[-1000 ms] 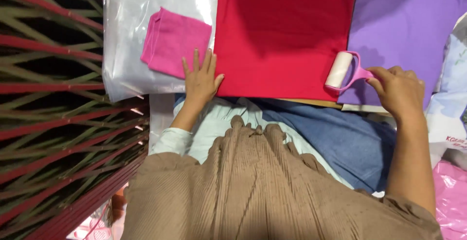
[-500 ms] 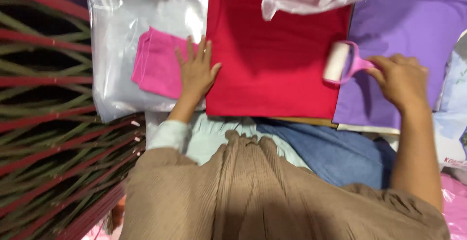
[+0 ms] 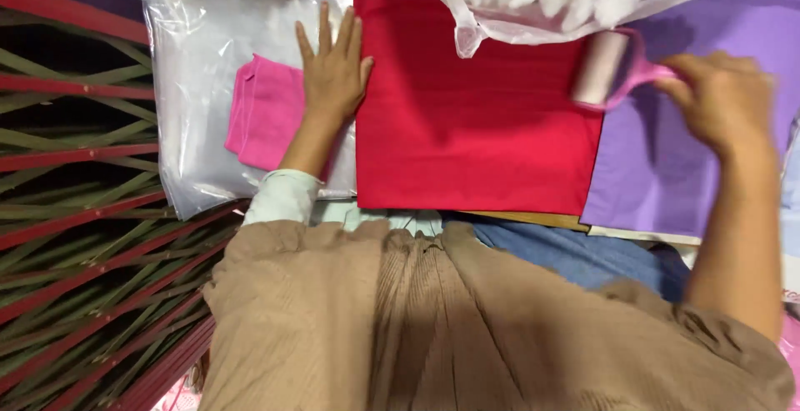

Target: Using a lint roller to clean a piece of red fabric and then folding it.

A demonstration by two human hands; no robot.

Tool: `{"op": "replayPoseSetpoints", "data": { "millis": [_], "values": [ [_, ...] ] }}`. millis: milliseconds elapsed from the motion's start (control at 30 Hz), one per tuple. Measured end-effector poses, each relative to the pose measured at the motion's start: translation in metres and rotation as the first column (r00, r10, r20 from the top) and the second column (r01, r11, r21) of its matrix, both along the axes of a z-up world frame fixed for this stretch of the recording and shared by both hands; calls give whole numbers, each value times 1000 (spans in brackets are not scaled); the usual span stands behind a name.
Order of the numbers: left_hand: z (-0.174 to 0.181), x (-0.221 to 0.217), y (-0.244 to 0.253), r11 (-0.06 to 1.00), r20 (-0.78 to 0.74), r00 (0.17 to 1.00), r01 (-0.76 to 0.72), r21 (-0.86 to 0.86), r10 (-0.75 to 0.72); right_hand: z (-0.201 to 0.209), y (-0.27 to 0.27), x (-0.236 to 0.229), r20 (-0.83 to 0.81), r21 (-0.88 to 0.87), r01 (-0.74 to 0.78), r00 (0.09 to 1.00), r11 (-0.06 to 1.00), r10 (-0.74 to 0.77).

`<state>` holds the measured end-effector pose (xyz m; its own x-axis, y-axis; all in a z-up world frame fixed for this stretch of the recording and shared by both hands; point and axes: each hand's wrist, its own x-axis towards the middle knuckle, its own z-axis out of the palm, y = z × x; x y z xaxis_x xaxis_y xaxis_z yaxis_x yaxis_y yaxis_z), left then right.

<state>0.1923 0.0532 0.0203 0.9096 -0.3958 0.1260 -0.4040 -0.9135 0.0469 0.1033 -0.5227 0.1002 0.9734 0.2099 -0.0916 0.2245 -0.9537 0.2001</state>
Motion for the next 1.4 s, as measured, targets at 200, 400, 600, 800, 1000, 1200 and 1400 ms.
{"op": "replayPoseSetpoints", "data": {
  "millis": [200, 400, 600, 800, 1000, 1200, 1400],
  "values": [
    [23, 20, -81, 990, -85, 995, -65, -123, 54, -23, 138, 55, 60, 216, -87, 995, 972, 76],
    [5, 35, -43, 999, -148, 988, -39, 8, 40, -4, 74, 44, 97, 295, -59, 995, 954, 32],
    [43, -29, -84, 986, -157, 974, -150, 76, 161, 31, 77, -19, 71, 317, -11, 997, 948, -13],
    [-27, -117, -84, 996, -80, 993, -84, 36, 87, -6, 155, -37, -64, 335, -26, 997, 942, 50],
    [-8, -127, 6, 991, -81, 993, -77, 108, 86, 43, 35, -132, -102, 42, 280, 956, 959, -275],
    [-1, -166, -97, 993, -195, 979, -76, -92, 56, 21, 198, -136, -204, 410, 86, 979, 908, 0],
    [-20, -185, -23, 994, -159, 985, -85, -70, 73, 28, 90, -185, -302, 454, 262, 945, 851, -129]
  ]
}}
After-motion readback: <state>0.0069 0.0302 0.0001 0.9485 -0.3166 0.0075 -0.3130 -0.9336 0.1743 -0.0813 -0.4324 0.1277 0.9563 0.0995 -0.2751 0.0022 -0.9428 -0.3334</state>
